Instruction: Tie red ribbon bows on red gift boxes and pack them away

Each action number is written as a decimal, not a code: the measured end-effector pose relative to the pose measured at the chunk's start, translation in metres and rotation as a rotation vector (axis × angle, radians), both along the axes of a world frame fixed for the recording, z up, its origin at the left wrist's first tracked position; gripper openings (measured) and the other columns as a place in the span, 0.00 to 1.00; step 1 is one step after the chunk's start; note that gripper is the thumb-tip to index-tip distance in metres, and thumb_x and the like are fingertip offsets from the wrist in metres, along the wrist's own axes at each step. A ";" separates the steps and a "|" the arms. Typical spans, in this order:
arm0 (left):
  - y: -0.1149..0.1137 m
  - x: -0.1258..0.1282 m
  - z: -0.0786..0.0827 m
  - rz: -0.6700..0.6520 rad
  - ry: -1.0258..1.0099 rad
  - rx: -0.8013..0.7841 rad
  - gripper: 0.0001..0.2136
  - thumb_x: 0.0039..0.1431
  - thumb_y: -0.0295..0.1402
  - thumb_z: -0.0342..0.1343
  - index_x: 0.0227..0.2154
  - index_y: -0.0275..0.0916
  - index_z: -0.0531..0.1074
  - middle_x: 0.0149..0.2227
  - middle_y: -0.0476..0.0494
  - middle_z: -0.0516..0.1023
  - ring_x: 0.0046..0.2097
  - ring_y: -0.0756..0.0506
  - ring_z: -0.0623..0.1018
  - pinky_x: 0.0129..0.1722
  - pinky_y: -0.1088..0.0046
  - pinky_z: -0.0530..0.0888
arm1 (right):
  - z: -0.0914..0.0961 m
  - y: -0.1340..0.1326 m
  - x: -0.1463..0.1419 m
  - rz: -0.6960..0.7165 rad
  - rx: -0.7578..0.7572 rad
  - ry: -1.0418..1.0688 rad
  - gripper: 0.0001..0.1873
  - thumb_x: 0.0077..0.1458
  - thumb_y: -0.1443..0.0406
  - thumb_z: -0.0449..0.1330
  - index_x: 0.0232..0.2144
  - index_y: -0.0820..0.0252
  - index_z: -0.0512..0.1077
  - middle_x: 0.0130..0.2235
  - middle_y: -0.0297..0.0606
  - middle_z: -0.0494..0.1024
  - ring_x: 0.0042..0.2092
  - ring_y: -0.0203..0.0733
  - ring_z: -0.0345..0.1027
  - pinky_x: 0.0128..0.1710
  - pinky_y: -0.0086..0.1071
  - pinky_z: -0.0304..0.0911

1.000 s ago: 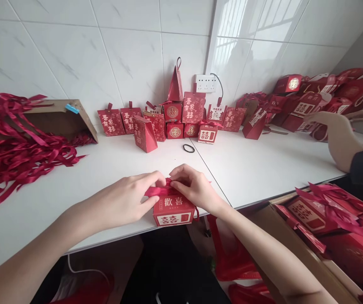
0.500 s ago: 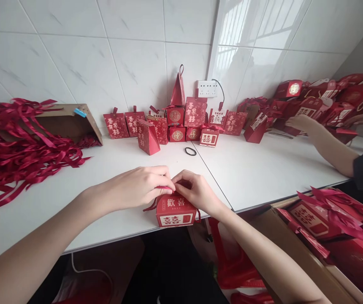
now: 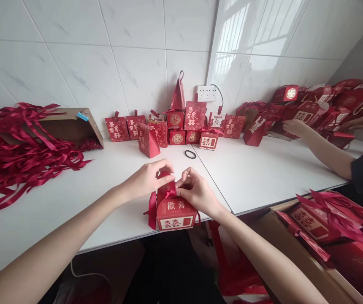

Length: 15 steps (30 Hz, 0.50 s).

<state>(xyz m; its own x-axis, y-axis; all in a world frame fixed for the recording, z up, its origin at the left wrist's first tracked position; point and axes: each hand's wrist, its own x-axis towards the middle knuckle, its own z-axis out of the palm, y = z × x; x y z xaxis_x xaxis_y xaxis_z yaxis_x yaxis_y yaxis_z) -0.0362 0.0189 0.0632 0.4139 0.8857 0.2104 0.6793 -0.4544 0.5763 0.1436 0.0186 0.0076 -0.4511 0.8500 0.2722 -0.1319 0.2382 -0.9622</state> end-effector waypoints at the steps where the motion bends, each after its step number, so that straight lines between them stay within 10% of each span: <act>1: 0.001 -0.002 -0.004 -0.001 0.002 -0.024 0.08 0.57 0.39 0.52 0.32 0.39 0.69 0.33 0.50 0.74 0.34 0.49 0.72 0.37 0.74 0.68 | 0.000 0.000 0.000 0.001 -0.010 0.015 0.18 0.47 0.64 0.64 0.28 0.55 0.55 0.27 0.29 0.76 0.32 0.37 0.72 0.35 0.33 0.64; 15: -0.026 0.003 -0.022 -0.054 -0.009 -0.001 0.07 0.55 0.36 0.52 0.29 0.39 0.73 0.40 0.43 0.74 0.46 0.43 0.71 0.49 0.66 0.68 | 0.000 -0.003 -0.002 -0.147 0.084 -0.089 0.09 0.49 0.64 0.60 0.27 0.57 0.61 0.29 0.31 0.74 0.29 0.34 0.67 0.32 0.31 0.64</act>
